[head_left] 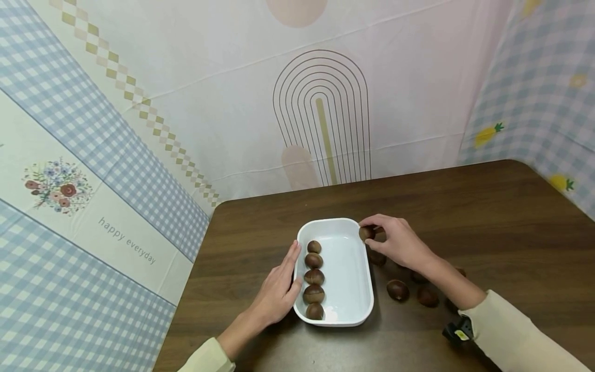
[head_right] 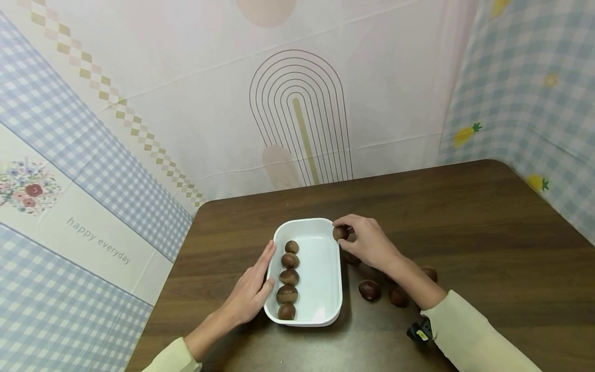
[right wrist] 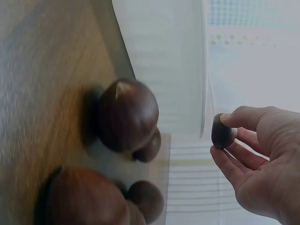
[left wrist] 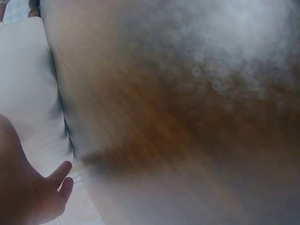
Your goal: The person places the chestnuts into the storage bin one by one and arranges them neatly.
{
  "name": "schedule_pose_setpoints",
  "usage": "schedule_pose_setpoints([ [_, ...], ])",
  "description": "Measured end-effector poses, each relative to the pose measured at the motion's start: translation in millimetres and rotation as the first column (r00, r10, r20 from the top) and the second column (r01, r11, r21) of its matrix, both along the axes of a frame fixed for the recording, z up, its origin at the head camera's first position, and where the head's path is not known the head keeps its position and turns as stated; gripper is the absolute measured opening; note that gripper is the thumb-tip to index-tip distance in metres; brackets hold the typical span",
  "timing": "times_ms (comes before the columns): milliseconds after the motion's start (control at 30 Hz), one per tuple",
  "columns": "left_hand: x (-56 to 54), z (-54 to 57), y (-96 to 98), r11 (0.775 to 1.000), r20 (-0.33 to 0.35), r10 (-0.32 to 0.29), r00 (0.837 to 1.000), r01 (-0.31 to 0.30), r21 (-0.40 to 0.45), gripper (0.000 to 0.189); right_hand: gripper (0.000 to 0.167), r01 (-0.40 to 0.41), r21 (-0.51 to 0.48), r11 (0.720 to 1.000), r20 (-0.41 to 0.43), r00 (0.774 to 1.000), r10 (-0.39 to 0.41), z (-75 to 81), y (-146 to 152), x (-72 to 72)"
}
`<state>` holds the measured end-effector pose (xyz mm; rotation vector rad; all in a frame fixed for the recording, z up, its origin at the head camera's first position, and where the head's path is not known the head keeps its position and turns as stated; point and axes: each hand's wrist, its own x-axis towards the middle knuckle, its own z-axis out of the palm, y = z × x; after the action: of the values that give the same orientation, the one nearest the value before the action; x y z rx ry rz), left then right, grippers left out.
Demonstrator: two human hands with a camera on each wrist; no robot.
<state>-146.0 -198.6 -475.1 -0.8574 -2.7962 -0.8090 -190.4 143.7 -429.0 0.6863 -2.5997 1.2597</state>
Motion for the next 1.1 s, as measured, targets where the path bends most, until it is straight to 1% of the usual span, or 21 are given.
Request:
schedule_pose_setpoints([
  [200, 0.4, 0.1, 0.3, 1.0, -0.001, -0.002, 1.0, 0.002, -0.001, 0.073, 0.037, -0.059, -0.01, 0.998, -0.005, 0.998, 0.059, -4.6, -17.1, 5.6],
  [433, 0.4, 0.1, 0.2, 1.0, -0.004, -0.001, 1.0, 0.001, 0.0, 0.073, 0.032, -0.111, 0.009, 0.994, -0.056, 0.992, 0.112, -6.4, -34.8, 10.7],
  [700, -0.3, -0.2, -0.3, 1.0, -0.008, -0.005, 1.0, 0.005, -0.004, 0.072, 0.032, -0.18, 0.017, 0.984, -0.027, 0.983, 0.18, -10.2, -49.0, 16.3],
  [1000, -0.4, -0.3, -0.7, 1.0, -0.005, -0.006, 1.0, 0.006, -0.008, 0.073, 0.032, -0.256, 0.095, 0.962, 0.028, 0.967, 0.254, -13.1, -61.3, 22.6],
  [1100, -0.3, -0.3, -0.5, 1.0, -0.003, -0.005, 1.0, 0.005, -0.01, 0.073, 0.033, -0.273, 0.126, 0.954, 0.032, 0.962, 0.271, -12.6, -65.0, 25.5],
])
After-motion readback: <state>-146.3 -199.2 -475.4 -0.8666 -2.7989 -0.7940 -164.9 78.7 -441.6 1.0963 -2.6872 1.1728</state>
